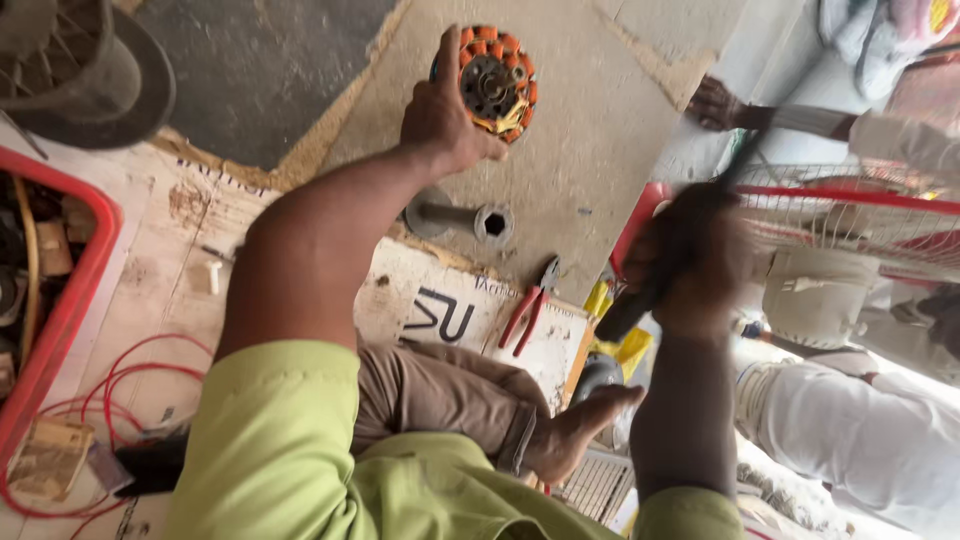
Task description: The person sits on the floor and uses a hammer to tap a cylindrical electrical component, likely a stator, to adjust or secure its internal parts. They repeatedly inspect the component, rotate it, and strike it with the hammer while holding it in their hands.
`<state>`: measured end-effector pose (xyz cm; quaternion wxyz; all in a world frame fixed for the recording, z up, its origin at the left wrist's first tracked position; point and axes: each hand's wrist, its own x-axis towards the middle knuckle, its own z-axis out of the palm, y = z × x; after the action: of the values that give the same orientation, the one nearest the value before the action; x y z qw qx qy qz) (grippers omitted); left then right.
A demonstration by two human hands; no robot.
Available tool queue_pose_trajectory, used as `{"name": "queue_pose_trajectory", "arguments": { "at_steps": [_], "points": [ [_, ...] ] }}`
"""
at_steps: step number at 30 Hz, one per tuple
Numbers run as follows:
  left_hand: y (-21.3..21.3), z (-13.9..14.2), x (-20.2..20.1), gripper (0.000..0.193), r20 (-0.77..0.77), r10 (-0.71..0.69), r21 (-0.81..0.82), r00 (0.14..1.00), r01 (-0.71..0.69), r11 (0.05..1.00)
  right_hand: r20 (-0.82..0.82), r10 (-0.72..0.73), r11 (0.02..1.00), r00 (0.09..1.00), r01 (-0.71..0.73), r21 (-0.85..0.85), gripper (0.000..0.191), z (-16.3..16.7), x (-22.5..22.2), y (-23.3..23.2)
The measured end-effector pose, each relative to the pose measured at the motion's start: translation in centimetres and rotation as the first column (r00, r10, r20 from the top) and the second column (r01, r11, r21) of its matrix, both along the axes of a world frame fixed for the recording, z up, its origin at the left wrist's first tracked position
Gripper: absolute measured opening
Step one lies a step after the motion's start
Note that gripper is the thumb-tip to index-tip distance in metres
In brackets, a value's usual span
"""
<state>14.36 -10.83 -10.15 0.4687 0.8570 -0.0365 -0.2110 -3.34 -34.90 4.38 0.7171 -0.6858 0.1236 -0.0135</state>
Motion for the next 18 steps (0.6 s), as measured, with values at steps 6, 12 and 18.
{"name": "queue_pose_trajectory", "arguments": {
  "at_steps": [6, 12, 18],
  "points": [
    [-0.2, -0.2, 0.2, 0.156, -0.109, -0.016, 0.017, 0.994, 0.018, 1.000, 0.357, 0.072, 0.995, 0.931, -0.043, -0.088, 0.054, -4.7, 0.6, 3.0],
    [-0.2, 0.0, 0.2, 0.159, 0.000, 0.027, -0.002, 1.000, -0.027, 1.000, -0.463, -0.036, 0.999, 0.886, 0.013, -0.052, 0.047, -6.2, 0.1, 4.2],
    [-0.4, -0.4, -0.1, 0.158, -0.074, -0.025, 0.023, 0.997, 0.026, 0.999, 0.246, 0.034, 0.970, 0.969, -0.092, 0.225, 0.053, -3.2, 0.5, 3.3]
  ]
}}
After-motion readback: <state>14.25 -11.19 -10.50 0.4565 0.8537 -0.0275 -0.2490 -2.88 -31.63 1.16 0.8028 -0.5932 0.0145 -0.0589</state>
